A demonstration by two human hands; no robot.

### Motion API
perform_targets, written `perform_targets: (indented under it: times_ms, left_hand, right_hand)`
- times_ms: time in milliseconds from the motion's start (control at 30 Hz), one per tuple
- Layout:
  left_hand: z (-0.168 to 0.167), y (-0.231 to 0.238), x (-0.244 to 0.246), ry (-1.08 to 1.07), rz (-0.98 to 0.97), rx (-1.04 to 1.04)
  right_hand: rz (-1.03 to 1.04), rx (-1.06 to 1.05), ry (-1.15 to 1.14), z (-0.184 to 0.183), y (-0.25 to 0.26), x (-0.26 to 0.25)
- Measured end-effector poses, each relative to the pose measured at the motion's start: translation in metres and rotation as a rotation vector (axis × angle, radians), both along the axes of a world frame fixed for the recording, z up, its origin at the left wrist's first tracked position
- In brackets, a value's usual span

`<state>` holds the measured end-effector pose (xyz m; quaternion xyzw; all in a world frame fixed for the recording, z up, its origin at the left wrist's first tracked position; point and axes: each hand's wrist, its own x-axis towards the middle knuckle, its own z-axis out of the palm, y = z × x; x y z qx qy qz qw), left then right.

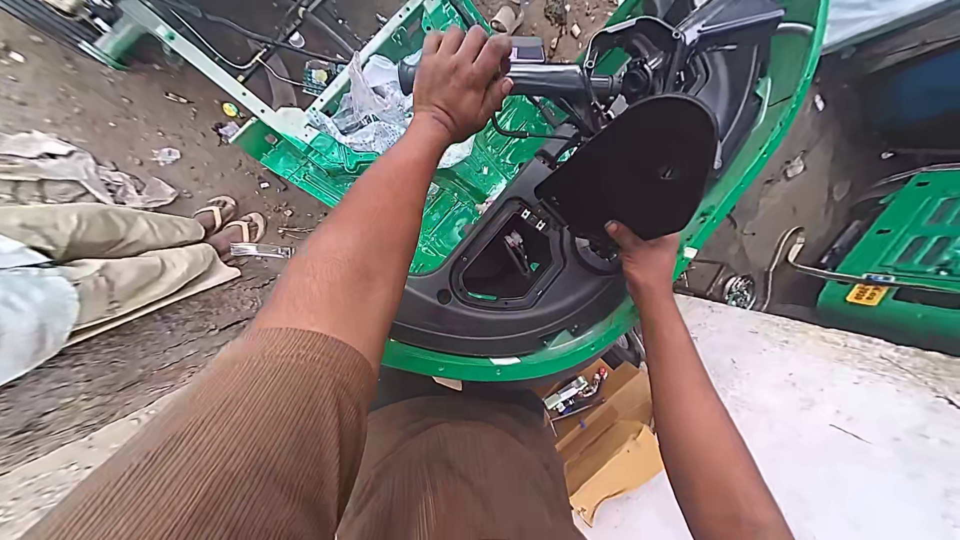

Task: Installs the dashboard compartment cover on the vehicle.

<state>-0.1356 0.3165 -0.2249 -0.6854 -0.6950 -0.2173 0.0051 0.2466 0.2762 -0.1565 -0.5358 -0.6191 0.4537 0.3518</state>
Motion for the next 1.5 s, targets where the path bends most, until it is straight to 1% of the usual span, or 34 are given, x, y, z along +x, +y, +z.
perform_targets:
  times_ms: [67,133,200,233,267,300,333,367,400,433,467,533,633,733,967,1100,1300,1500]
  left_hand:
    - [0.001,0.025,-0.014,-0.032,-0.056,-0.057]
    - [0.007,0.03,-0.012,-0.068,-0.024,-0.097]
    - [0.017,-0.004,0.004,-0.084,0.008,-0.068]
    - [0.023,-0.024,0.012,-0.051,-0.03,0.006]
    - [0.024,-0.046,0.023,-0.008,-0.125,0.063]
    - [0.022,-0.066,0.035,0.018,-0.259,0.057]
    - [0.017,-0.081,0.047,0.033,-0.4,-0.022]
    - [0.01,-0.091,0.058,0.025,-0.503,-0.172]
    - [0.002,-0.094,0.069,-0.007,-0.542,-0.342]
    - [-0.007,-0.093,0.079,-0.049,-0.531,-0.483]
    - [-0.016,-0.089,0.089,-0.079,-0.494,-0.576]
    - [-0.032,-0.072,0.102,-0.116,-0.433,-0.63]
    - [-0.042,-0.059,0.118,-0.151,-0.452,-0.601]
    - [-0.04,-0.058,0.121,-0.146,-0.467,-0.611]
    - [-0.037,-0.054,0.127,-0.036,-0.546,-0.559]
    - [-0.031,-0.051,0.128,0.006,-0.57,-0.592]
    - [-0.039,-0.042,0.122,-0.027,-0.624,-0.554]
    - [-0.041,-0.043,0.125,-0.018,-0.606,-0.55]
  right_hand:
    - [-0.001,0.001,-0.009,-0.001,-0.004,0.005]
    - [-0.023,-0.002,0.017,0.002,-0.007,0.009]
    - [-0.056,-0.041,0.036,0.009,-0.018,0.015]
    - [-0.084,-0.049,0.044,0.013,-0.019,0.014]
    - [-0.124,-0.056,0.052,0.016,-0.019,0.014]
    - [-0.154,-0.07,0.078,0.02,-0.018,0.015]
    - [-0.174,-0.09,0.105,0.023,-0.018,0.017]
    - [-0.191,-0.109,0.131,0.024,-0.019,0.018]
    - [-0.201,-0.117,0.156,0.025,-0.021,0.019]
    - [-0.202,-0.12,0.174,0.025,-0.023,0.02]
    - [-0.2,-0.12,0.187,0.024,-0.024,0.019]
    - [-0.203,-0.093,0.216,0.02,-0.022,0.017]
    - [-0.198,-0.031,0.269,0.011,-0.014,0.016]
    - [-0.178,-0.001,0.297,0.005,-0.009,0.015]
    - [-0.222,-0.019,0.331,0.004,-0.007,0.015]
    - [-0.204,-0.011,0.328,0.003,-0.006,0.016]
    - [-0.194,-0.008,0.37,0.001,-0.003,0.016]
    - [-0.207,-0.026,0.359,0.001,-0.004,0.015]
